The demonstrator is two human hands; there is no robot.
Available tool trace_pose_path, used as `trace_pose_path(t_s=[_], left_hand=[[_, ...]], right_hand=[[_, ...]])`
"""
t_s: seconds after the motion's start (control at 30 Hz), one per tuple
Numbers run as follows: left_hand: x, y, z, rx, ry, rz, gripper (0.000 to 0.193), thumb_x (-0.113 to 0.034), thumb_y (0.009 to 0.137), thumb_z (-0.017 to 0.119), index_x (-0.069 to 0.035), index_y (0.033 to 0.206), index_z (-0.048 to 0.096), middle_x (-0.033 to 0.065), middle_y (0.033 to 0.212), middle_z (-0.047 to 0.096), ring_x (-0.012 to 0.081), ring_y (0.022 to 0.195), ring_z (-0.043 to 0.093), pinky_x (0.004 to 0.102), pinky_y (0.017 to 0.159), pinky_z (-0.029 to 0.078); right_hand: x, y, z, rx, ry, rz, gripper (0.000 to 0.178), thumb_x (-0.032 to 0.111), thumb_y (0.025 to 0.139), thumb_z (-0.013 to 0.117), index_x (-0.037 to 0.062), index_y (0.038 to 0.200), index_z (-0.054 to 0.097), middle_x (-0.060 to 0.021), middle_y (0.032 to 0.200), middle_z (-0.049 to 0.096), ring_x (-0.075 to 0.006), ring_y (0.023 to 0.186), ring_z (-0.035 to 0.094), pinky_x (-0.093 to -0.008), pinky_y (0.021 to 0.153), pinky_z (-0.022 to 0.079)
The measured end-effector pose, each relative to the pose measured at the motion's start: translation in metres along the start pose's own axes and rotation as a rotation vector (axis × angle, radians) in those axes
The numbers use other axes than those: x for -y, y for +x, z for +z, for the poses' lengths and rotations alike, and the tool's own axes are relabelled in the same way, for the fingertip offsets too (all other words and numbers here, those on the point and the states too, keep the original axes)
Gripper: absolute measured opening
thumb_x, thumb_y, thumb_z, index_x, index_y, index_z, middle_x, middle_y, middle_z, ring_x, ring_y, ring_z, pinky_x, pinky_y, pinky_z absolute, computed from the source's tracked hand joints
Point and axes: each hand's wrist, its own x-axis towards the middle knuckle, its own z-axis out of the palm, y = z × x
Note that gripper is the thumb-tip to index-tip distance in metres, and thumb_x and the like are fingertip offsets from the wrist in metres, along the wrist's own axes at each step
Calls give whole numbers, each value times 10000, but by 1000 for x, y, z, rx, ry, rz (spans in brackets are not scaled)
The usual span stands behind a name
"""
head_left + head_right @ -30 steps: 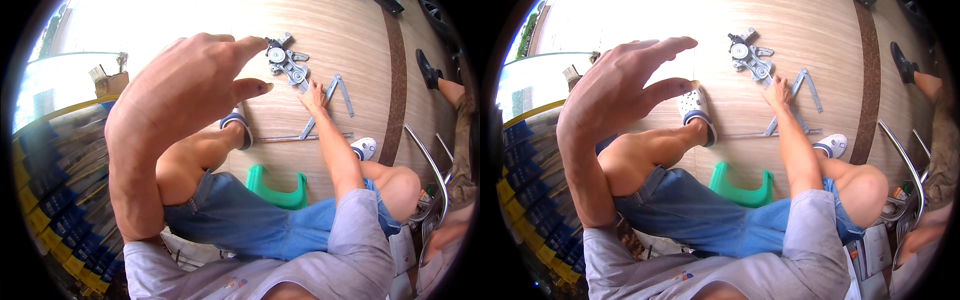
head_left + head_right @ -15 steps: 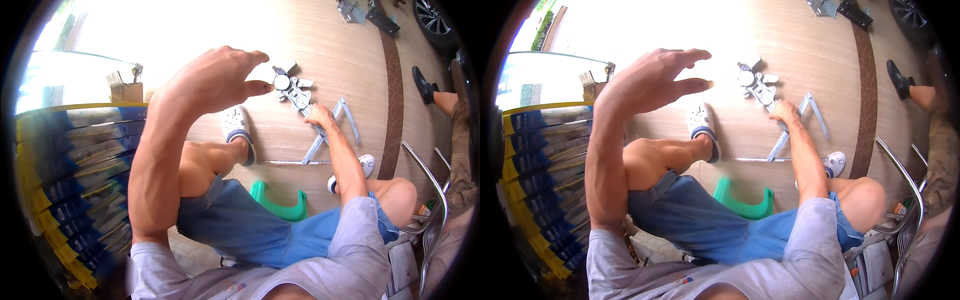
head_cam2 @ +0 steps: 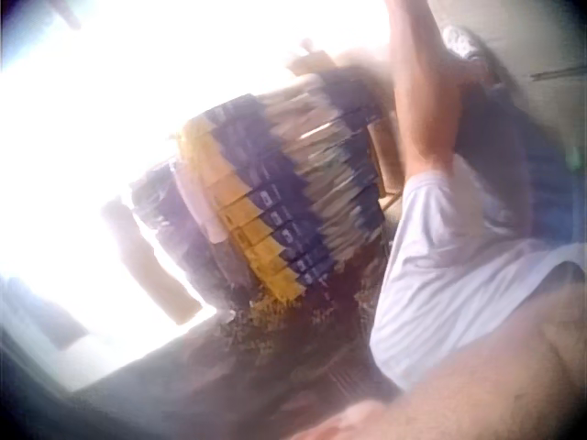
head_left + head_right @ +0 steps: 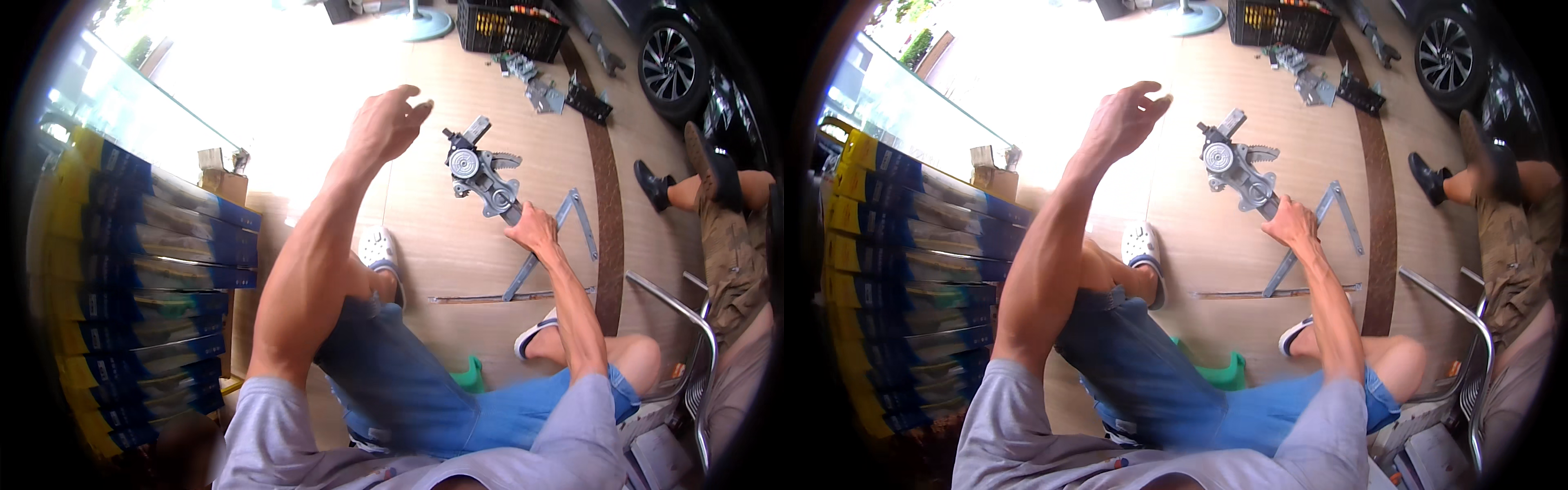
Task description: The person sits on a small stool and uses a screwdriver to adjust screws on a metal mechanical part with gears. They hold the part in their left hand and manipulate the screwdriver with their right hand, focusing on the gear assembly.
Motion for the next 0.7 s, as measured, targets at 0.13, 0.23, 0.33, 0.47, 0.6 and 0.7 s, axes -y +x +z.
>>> trace_pose_path(t_s=[0.13,0.23,0.33,0.47,0.6,0.7], left_hand=[[10,26,9,-194,-559,-56,818,-660,980,492,32,1418,505,274,1250,642,358,1151,647,453,968,530],[-19,28,28,-76,-1062,-26,903,-713,957,466,16,1487,411,250,1296,615,340,1121,652,466,979,520],[-53,21,10,-57,-1128,223,815,-676,969,483,-8,1434,448,141,1180,659,217,1040,668,393,876,549],[-83,-3,-13,-98,-1274,379,624,-587,989,546,-23,1250,595,37,965,682,100,843,656,282,716,558],[-102,-23,2,-45,-1289,224,713,-666,946,545,29,1061,661,45,885,681,96,754,649,265,641,550],[-91,-27,21,-153,-1184,207,783,-735,915,512,28,872,682,58,778,673,107,716,654,269,614,553]], right_hand=[[28,-13,-100,-218,44,-77,522,297,690,712,-52,1059,596,-290,926,704,-471,885,698,-517,815,563],[51,-30,-173,-300,34,-93,483,275,701,697,-51,1043,593,-289,925,707,-467,886,700,-508,808,565],[67,-56,-216,-404,-12,-134,439,242,741,667,-53,1052,575,-282,960,688,-452,875,698,-509,800,561],[71,-89,-216,-461,9,-169,405,244,788,666,-7,1080,539,-234,963,670,-446,826,694,-530,764,565],[55,-107,-182,-500,-8,-174,439,209,750,730,2,1071,514,-212,889,665,-431,796,690,-501,715,570],[53,-101,-167,-338,-11,-152,430,212,755,719,-5,1066,517,-212,901,665,-431,793,688,-509,719,568]])
